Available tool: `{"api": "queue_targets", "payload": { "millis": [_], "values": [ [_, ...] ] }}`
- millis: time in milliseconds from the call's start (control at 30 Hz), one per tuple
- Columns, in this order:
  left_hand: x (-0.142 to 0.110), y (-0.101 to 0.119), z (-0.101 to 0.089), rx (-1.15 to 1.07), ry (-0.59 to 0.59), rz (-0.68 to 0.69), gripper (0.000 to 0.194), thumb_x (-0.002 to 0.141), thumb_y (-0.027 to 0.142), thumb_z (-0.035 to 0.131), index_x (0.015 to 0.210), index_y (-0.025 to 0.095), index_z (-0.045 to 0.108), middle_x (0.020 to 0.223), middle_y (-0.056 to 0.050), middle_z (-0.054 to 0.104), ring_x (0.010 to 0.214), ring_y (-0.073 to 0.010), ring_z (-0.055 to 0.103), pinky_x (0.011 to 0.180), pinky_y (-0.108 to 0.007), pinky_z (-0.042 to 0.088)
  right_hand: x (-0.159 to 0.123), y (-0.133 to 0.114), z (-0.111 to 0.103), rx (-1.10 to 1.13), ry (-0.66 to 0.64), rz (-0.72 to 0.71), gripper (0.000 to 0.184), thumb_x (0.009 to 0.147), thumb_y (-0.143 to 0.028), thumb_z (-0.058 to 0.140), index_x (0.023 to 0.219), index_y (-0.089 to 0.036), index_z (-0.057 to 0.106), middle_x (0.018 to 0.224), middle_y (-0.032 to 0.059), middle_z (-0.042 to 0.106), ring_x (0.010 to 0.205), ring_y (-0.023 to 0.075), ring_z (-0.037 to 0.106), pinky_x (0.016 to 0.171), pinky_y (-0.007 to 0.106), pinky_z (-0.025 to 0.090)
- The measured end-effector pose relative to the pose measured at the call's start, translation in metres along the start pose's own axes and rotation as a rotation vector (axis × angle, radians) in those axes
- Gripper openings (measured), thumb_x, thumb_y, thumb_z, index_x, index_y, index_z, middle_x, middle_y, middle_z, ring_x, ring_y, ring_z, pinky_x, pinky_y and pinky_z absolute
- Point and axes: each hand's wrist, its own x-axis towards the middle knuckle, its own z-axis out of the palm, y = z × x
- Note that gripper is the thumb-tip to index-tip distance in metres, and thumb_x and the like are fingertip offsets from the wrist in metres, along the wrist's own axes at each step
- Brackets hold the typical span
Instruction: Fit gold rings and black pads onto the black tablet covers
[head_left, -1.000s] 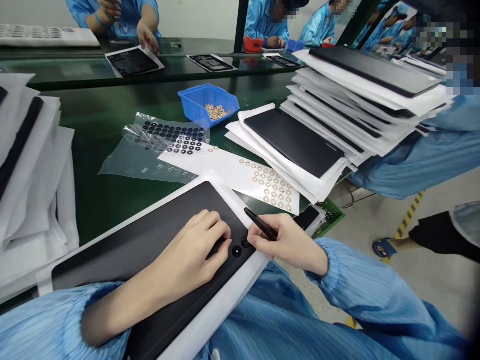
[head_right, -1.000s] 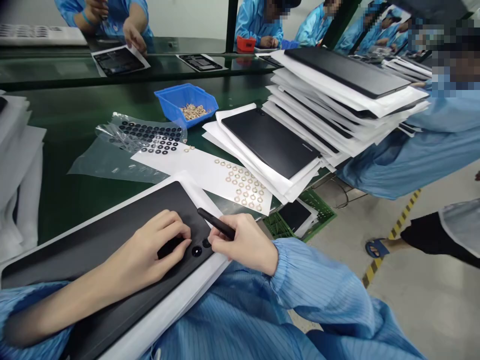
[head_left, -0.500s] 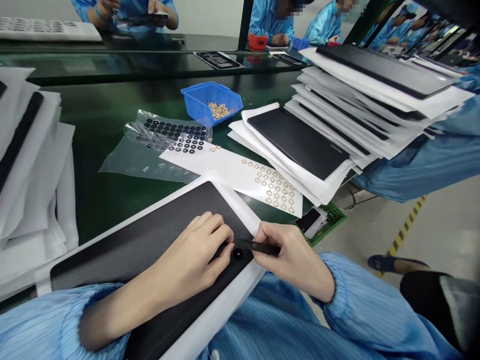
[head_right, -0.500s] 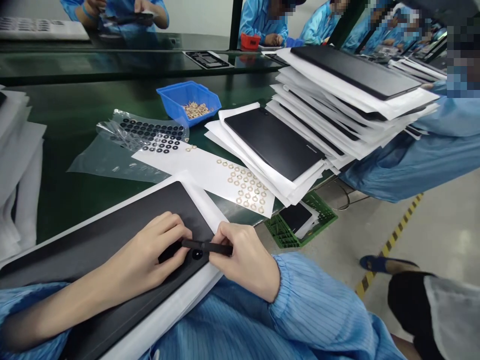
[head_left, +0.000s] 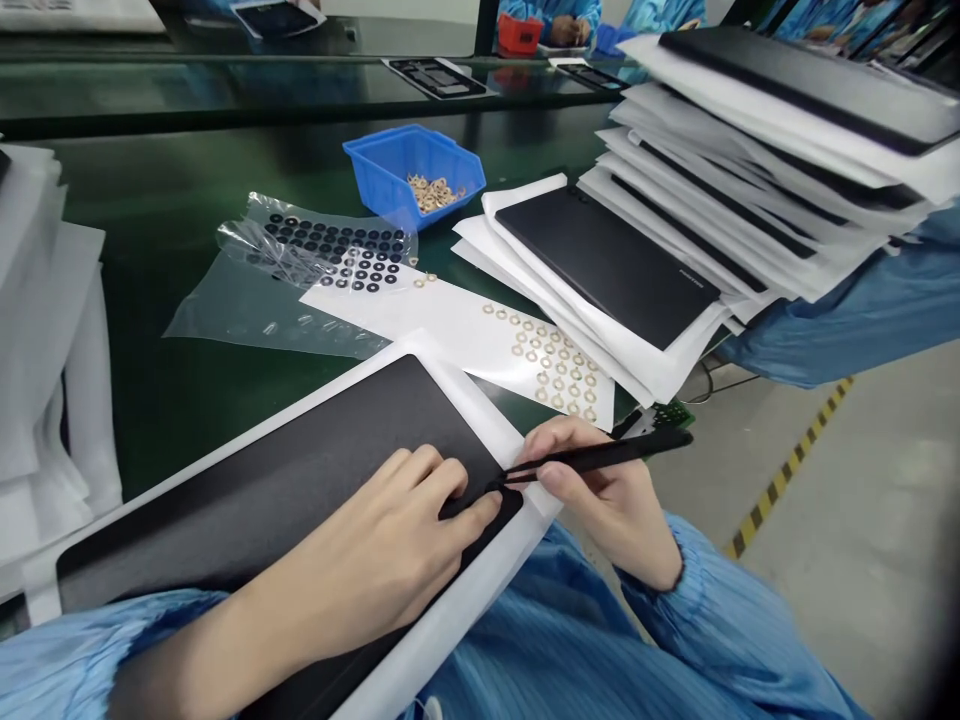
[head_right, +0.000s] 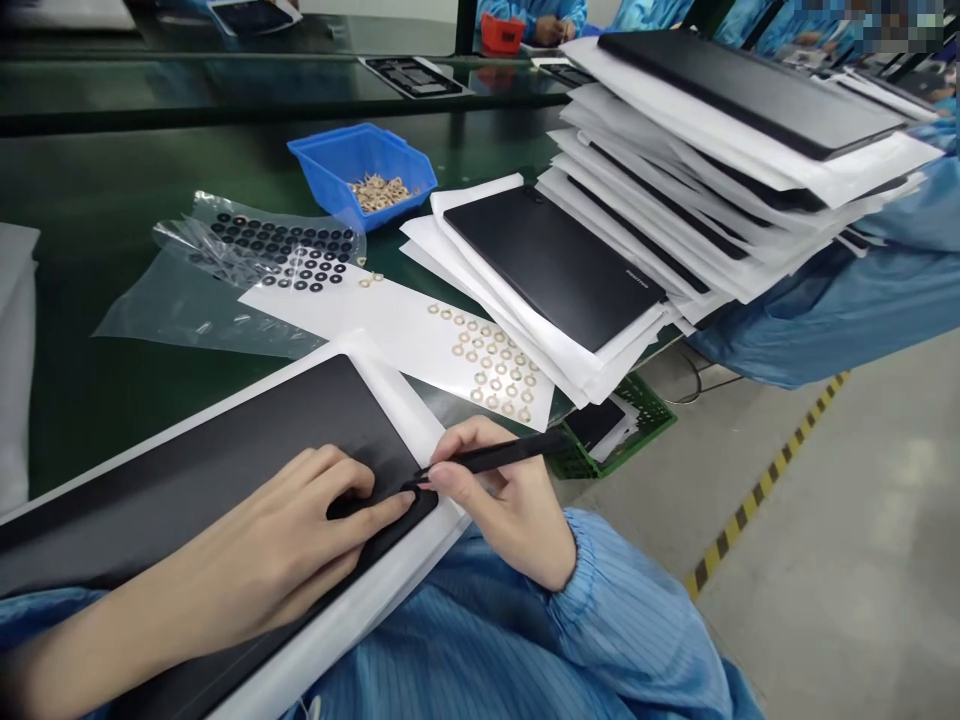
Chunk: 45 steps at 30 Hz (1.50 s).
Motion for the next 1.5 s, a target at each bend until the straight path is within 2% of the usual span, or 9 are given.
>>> {"api": "queue_targets", "payload": {
  "millis": [133, 300, 700, 867, 1000, 1200, 1367, 1500],
  "values": [
    [0.000, -0.001, 0.001, -0.028, -0.022, -0.001, 0.036, 0.096, 0.013, 0.034, 0.130, 0.014, 0.045, 0.092, -0.008, 0.043, 0.083, -0.0231, 0.041, 0.066, -0.038, 0.043, -0.003, 0.004, 0.000, -0.034, -0.029, -0.032, 0.004, 0.089, -0.024, 0.060, 0.092, -0.024, 0.058, 0.086, 0.0013, 0.062, 0.077, 0.0164, 0.066, 0.070, 0.033, 0.056],
    [-0.001, -0.001, 0.003, -0.041, -0.002, -0.009, 0.035, 0.097, 0.014, 0.032, 0.129, 0.013, 0.044, 0.092, -0.007, 0.043, 0.082, -0.0223, 0.039, 0.066, -0.038, 0.041, -0.004, 0.007, -0.002, -0.097, -0.053, -0.087, 0.010, 0.087, -0.016, 0.061, 0.093, -0.024, 0.057, 0.088, 0.0013, 0.062, 0.078, 0.0164, 0.065, 0.071, 0.035, 0.055],
    [0.000, 0.000, 0.002, -0.025, -0.004, -0.009, 0.034, 0.097, 0.015, 0.032, 0.129, 0.014, 0.045, 0.093, -0.007, 0.045, 0.082, -0.0218, 0.040, 0.067, -0.036, 0.040, 0.000, 0.005, -0.001, -0.137, -0.038, -0.136, 0.009, 0.086, -0.015, 0.062, 0.088, -0.022, 0.056, 0.083, 0.0012, 0.063, 0.074, 0.0154, 0.064, 0.066, 0.032, 0.054],
    [-0.001, -0.001, 0.003, -0.004, 0.047, 0.017, 0.029, 0.096, 0.012, 0.034, 0.119, 0.010, 0.051, 0.088, -0.007, 0.047, 0.082, -0.0213, 0.041, 0.067, -0.034, 0.040, 0.000, 0.003, 0.000, -0.139, -0.012, -0.122, 0.008, 0.086, -0.015, 0.063, 0.087, -0.021, 0.058, 0.080, 0.0011, 0.063, 0.071, 0.0149, 0.063, 0.064, 0.031, 0.053],
    [0.000, -0.002, 0.005, -0.073, 0.102, -0.004, 0.024, 0.094, 0.009, 0.036, 0.106, 0.009, 0.057, 0.085, -0.007, 0.049, 0.080, -0.0201, 0.041, 0.068, -0.034, 0.040, -0.002, 0.004, 0.002, -0.107, -0.004, -0.131, 0.010, 0.085, -0.013, 0.063, 0.087, -0.021, 0.059, 0.080, 0.0015, 0.064, 0.071, 0.0157, 0.063, 0.063, 0.032, 0.053],
    [0.001, -0.003, 0.006, -0.129, 0.157, -0.040, 0.024, 0.093, 0.007, 0.039, 0.104, 0.008, 0.060, 0.085, -0.007, 0.050, 0.078, -0.0191, 0.042, 0.068, -0.034, 0.040, -0.003, -0.004, 0.001, -0.013, 0.018, -0.149, 0.007, 0.086, -0.014, 0.061, 0.083, -0.020, 0.061, 0.072, 0.0016, 0.064, 0.065, 0.0167, 0.064, 0.057, 0.032, 0.053],
    [0.003, -0.002, 0.005, -0.089, 0.156, -0.037, 0.025, 0.094, 0.009, 0.038, 0.099, 0.009, 0.062, 0.085, -0.008, 0.052, 0.078, -0.0192, 0.043, 0.068, -0.033, 0.041, 0.020, -0.024, -0.001, -0.075, 0.020, -0.217, 0.007, 0.085, -0.017, 0.063, 0.079, -0.020, 0.062, 0.070, 0.0025, 0.062, 0.065, 0.0180, 0.065, 0.058, 0.033, 0.054],
    [0.004, 0.000, 0.005, -0.034, 0.155, -0.038, 0.022, 0.093, 0.012, 0.039, 0.094, 0.012, 0.062, 0.085, -0.007, 0.052, 0.078, -0.0189, 0.045, 0.070, -0.031, 0.041, 0.072, -0.038, 0.020, -0.185, -0.040, -0.322, 0.013, 0.083, -0.026, 0.066, 0.073, -0.020, 0.061, 0.071, 0.0023, 0.062, 0.062, 0.0167, 0.066, 0.057, 0.030, 0.054]
  ]
}}
